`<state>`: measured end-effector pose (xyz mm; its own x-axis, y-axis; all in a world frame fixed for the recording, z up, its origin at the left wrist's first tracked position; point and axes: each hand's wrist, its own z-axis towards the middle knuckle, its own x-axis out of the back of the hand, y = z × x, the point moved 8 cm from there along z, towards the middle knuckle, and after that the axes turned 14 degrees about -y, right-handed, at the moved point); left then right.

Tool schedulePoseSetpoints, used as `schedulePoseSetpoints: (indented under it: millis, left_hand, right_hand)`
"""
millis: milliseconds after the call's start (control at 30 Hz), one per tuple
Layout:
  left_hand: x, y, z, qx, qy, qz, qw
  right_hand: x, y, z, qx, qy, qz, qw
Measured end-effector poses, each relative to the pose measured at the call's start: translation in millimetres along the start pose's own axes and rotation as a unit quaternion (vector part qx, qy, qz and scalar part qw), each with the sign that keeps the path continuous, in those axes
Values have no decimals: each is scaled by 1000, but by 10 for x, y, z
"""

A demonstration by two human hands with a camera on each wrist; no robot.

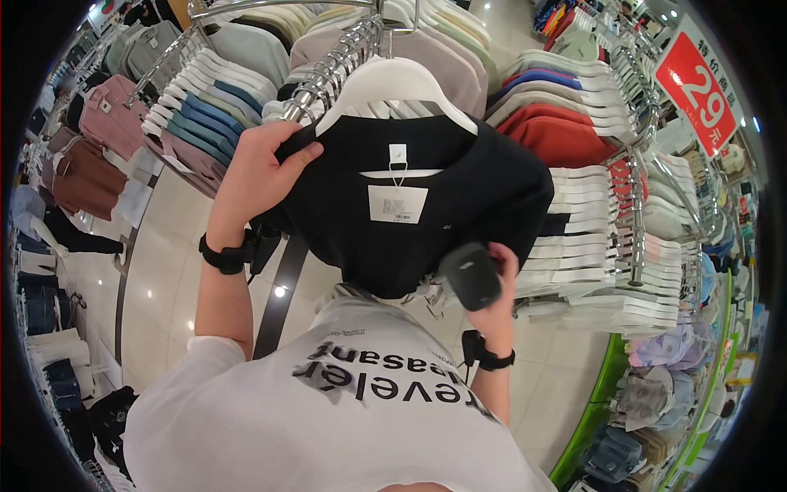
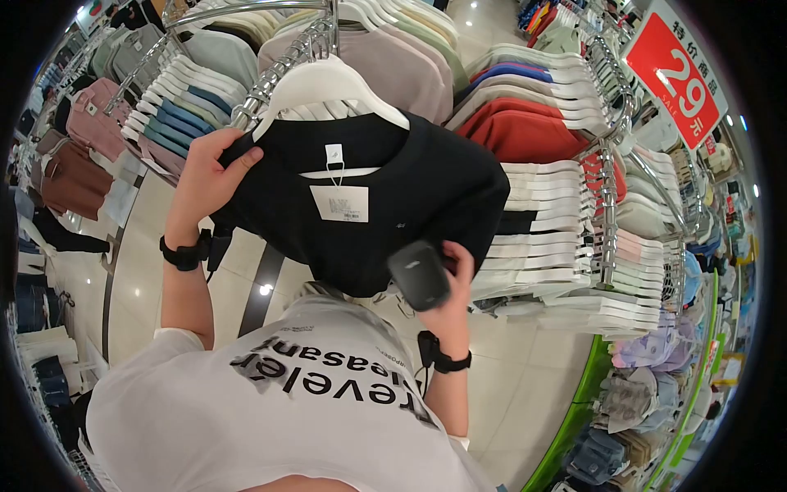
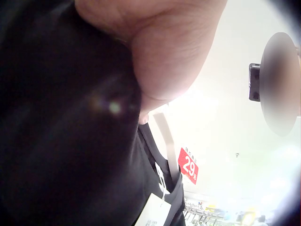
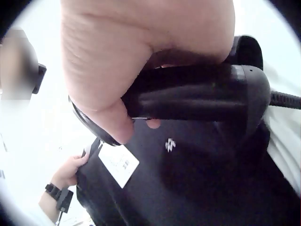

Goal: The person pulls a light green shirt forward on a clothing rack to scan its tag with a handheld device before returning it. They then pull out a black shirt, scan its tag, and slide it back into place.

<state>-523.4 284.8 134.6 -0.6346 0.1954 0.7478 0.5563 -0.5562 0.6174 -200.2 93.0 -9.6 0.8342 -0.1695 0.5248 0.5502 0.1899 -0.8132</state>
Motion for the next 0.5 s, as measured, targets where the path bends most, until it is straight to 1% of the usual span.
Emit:
schedulePoseSetpoints:
  millis: [33, 67, 100, 167, 200, 233, 267, 300, 333, 367, 433, 467, 500]
  left_hand:
    - [11, 45, 9, -23, 10, 1, 1000]
    - [15, 72, 16, -25, 8, 0, 1000]
    - [28, 103, 20, -25, 7, -6, 1000]
    - [43, 133, 26, -26, 6, -13, 1000]
    - [45, 131, 22, -26, 2, -16, 1000]
    - [48, 128, 18, -26, -2, -18, 999]
    - [61, 122, 16, -26, -2, -18, 999]
    - [56, 98, 14, -17, -14, -23, 999]
    - [42, 74, 10, -8, -25, -28, 999]
    - [45, 61, 8, -6, -26, -28, 999]
    - [33, 31, 17, -2, -32, -29, 999]
    - [20, 31, 24, -2, -33, -29, 999]
    - [41, 62, 26, -18, -9, -32, 999]
  right_hand:
    - [-123, -16, 63, 8, -37, 18, 999]
    - [-282, 117, 74, 6, -88, 34, 996]
    - [-354, 243, 92, 5, -86, 33, 996]
    - [-695, 377, 134, 76, -187, -48, 978]
    - [-770, 532, 141, 76, -145, -45, 985]
    - [-854, 687, 147, 75, -144, -46, 986]
    - [-949, 962, 172, -5, -161, 48, 986]
    - [-1042, 1157, 154, -87, -175, 142, 970]
    - [-930, 994, 151, -150, -69, 275, 947]
    - [-907, 980, 171, -151, -70, 276, 947]
    - [-941, 1053, 204, -186, -75, 401, 894]
    - [-946, 1077, 201, -209, -65, 421, 880]
    - [-941, 1079, 194, -210, -65, 421, 880]
